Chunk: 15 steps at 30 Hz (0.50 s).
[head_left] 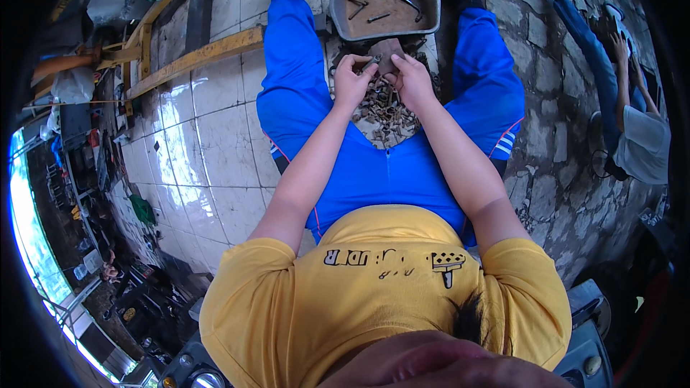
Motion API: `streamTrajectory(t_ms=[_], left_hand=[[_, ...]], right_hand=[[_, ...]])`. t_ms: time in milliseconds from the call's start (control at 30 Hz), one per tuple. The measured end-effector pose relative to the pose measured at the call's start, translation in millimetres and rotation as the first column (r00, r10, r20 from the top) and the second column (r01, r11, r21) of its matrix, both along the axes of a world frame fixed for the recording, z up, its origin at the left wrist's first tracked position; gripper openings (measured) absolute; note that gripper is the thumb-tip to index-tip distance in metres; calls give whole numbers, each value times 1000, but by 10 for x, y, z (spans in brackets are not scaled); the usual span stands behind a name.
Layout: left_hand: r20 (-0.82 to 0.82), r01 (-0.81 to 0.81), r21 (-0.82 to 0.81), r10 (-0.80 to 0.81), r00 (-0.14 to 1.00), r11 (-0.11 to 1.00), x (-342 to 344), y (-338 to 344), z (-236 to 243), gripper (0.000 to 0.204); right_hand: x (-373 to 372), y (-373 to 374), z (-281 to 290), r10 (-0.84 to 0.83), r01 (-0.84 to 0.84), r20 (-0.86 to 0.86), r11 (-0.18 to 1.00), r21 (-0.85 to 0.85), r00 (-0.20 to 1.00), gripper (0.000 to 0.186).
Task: The person sits on the floor and uses a sanding block to sharpen small metal parts. They pick up each part, rub it against the block, and place it into a nearby container.
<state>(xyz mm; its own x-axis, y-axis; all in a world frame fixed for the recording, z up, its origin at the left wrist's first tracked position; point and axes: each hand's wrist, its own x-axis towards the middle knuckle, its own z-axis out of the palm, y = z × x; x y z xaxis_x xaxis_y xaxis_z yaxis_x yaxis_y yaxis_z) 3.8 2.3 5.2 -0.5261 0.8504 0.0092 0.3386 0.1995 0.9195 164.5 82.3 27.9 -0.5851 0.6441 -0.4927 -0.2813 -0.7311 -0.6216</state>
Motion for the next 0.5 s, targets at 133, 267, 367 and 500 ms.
streamTrajectory(t_ms=[133, 267, 367, 500], left_hand=[[-22, -41, -3, 41, 999, 999, -29, 2, -37, 25], [25, -42, -3, 42, 999, 999, -40, 1, -52, 26], [43, -47, 6, 46, 998, 999, -67, 4, -89, 26], [16, -29, -5, 29, 999, 1000, -6, 0, 2, 25]], right_hand=[[15, 15, -75, 23, -25, -64, 999, -39, 998, 27], [-1, 18, -8, -3, 3, -24, 1000, -11, 1000, 26], [-43, -67, -8, 75, -76, 72, 997, 11, 995, 25], [0, 18, 27, 35, -34, -15, 997, 71, 999, 29]])
